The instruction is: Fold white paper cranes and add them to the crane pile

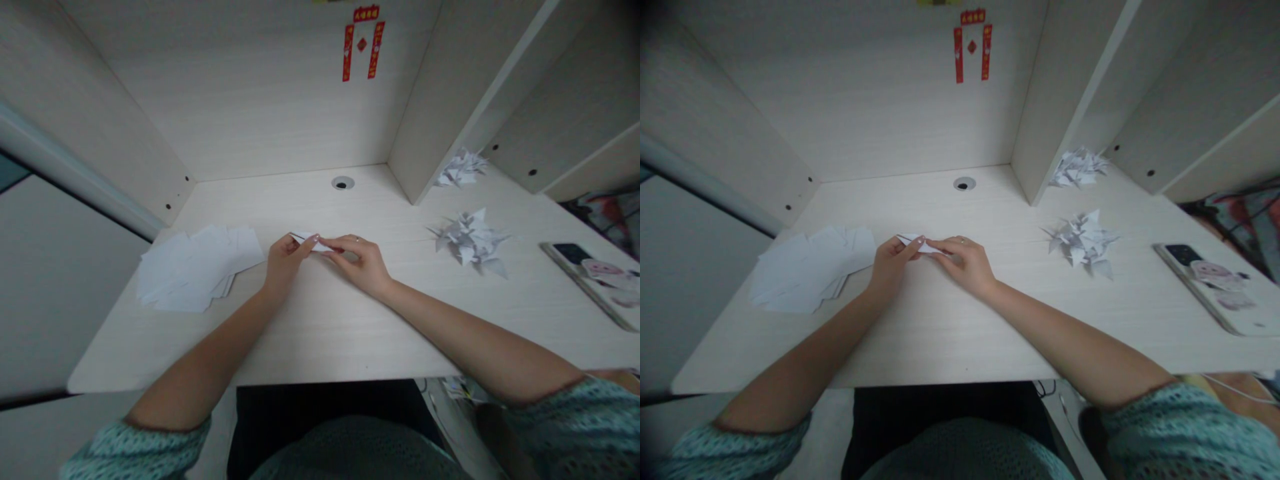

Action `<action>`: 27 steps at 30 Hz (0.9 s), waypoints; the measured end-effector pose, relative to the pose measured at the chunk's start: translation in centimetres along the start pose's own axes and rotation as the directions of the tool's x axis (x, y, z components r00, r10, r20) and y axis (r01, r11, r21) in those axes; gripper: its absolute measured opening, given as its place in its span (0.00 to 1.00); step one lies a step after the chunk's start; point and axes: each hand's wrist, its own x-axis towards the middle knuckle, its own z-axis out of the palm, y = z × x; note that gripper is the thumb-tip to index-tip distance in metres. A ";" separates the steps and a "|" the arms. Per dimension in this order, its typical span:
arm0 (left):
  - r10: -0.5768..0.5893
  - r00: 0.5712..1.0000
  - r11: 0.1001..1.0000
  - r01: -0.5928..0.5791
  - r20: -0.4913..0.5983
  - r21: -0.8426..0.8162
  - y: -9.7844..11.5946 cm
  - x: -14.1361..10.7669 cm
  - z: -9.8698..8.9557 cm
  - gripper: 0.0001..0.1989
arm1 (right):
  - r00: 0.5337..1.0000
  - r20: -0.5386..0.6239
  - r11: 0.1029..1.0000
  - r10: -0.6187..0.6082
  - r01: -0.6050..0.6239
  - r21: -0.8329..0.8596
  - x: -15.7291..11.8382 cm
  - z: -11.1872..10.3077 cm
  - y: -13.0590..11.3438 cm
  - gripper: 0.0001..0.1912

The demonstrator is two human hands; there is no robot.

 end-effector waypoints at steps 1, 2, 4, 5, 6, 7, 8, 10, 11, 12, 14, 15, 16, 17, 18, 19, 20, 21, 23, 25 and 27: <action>-0.002 1.000 1.000 0.002 0.027 -0.011 0.1 -0.1 0.0 0.16 | 1.000 -0.018 1.000 0.014 -0.013 0.013 0.1 0.0 0.1 0.13; -0.002 0.998 1.000 0.004 0.057 -0.023 0.3 -0.1 0.0 0.15 | 0.998 -0.043 0.999 0.035 -0.034 0.033 0.1 0.0 0.2 0.12; -0.003 0.994 0.999 0.008 0.108 -0.046 0.5 -0.3 0.1 0.14 | 0.994 -0.086 0.995 0.073 -0.067 0.074 0.3 0.0 0.5 0.11; -0.004 0.993 0.998 0.011 0.121 -0.054 0.6 -0.4 0.1 0.14 | 0.992 -0.098 0.993 0.083 -0.074 0.088 0.3 0.0 0.6 0.10; -0.008 0.992 0.998 0.015 0.122 -0.060 0.6 -0.4 0.1 0.14 | 0.991 -0.100 0.992 0.087 -0.078 0.095 0.3 0.1 0.6 0.10; -0.011 0.993 0.998 0.019 0.115 -0.064 0.5 -0.5 0.1 0.14 | 0.992 -0.092 0.992 0.089 -0.080 0.093 0.3 0.1 0.6 0.10; -0.015 0.994 0.998 0.022 0.106 -0.067 0.4 -0.5 0.1 0.14 | 0.993 -0.081 0.993 0.088 -0.081 0.085 0.3 0.1 0.6 0.10; -0.022 0.996 0.997 0.028 0.087 -0.069 0.2 -0.4 0.1 0.13 | 0.994 -0.066 0.995 0.086 -0.083 0.054 0.2 0.0 0.4 0.11; -0.027 0.996 0.997 0.032 0.080 -0.068 0.0 -0.4 0.1 0.13 | 0.994 -0.064 0.996 0.083 -0.081 0.036 0.2 0.0 0.3 0.11; -0.033 0.997 0.997 0.038 0.075 -0.067 -0.1 -0.4 0.1 0.13 | 0.995 -0.067 0.997 0.077 -0.076 0.017 0.2 0.0 0.2 0.10; -0.038 0.996 0.997 0.043 0.080 -0.067 -0.2 -0.4 0.1 0.13 | 0.995 -0.077 0.998 0.062 -0.064 -0.019 0.2 -0.1 0.0 0.09; -0.035 0.996 0.997 0.041 0.086 -0.067 -0.3 -0.4 0.2 0.12 | 0.995 -0.083 0.998 0.056 -0.059 -0.036 0.2 -0.2 -0.1 0.09; -0.031 0.995 0.997 0.037 0.093 -0.062 -0.3 -0.5 0.2 0.12 | 0.995 -0.092 0.997 0.050 -0.055 -0.052 0.2 -0.2 -0.2 0.08; -0.025 0.995 0.998 0.030 0.099 -0.053 -0.4 -0.5 0.3 0.13 | 0.994 -0.102 0.996 0.044 -0.051 -0.067 0.2 -0.3 -0.3 0.08; -0.019 0.995 0.999 0.023 0.101 -0.040 -0.5 -0.6 0.3 0.13 | 0.993 -0.114 0.995 0.039 -0.048 -0.083 0.2 -0.3 -0.3 0.08; -0.015 0.995 1.000 0.018 0.099 -0.026 -0.6 -0.6 0.4 0.13 | 0.992 -0.126 0.994 0.033 -0.046 -0.099 0.2 -0.3 -0.4 0.08; -0.012 0.995 1.000 0.014 0.095 -0.016 -0.6 -0.7 0.4 0.13 | 0.990 -0.135 0.993 0.026 -0.042 -0.115 0.1 -0.3 -0.4 0.08; -0.011 0.995 1.000 0.012 0.095 -0.010 -0.7 -0.7 0.5 0.13 | 0.990 -0.141 0.991 0.019 -0.037 -0.128 0.1 -0.3 -0.4 0.08; -0.017 0.995 1.000 0.018 0.095 -0.013 -0.7 -0.8 0.5 0.13 | 0.990 -0.140 0.989 0.009 -0.029 -0.145 0.0 -0.3 -0.3 0.08; -0.032 0.995 0.999 0.035 0.094 -0.033 -0.7 -0.7 0.5 0.12 | 0.991 -0.137 0.989 0.001 -0.022 -0.148 0.0 -0.3 -0.3 0.08; -0.056 0.994 0.996 0.061 0.090 -0.059 -0.5 -0.7 0.6 0.12 | 0.991 -0.134 0.990 0.000 -0.019 -0.143 0.0 -0.4 -0.3 0.08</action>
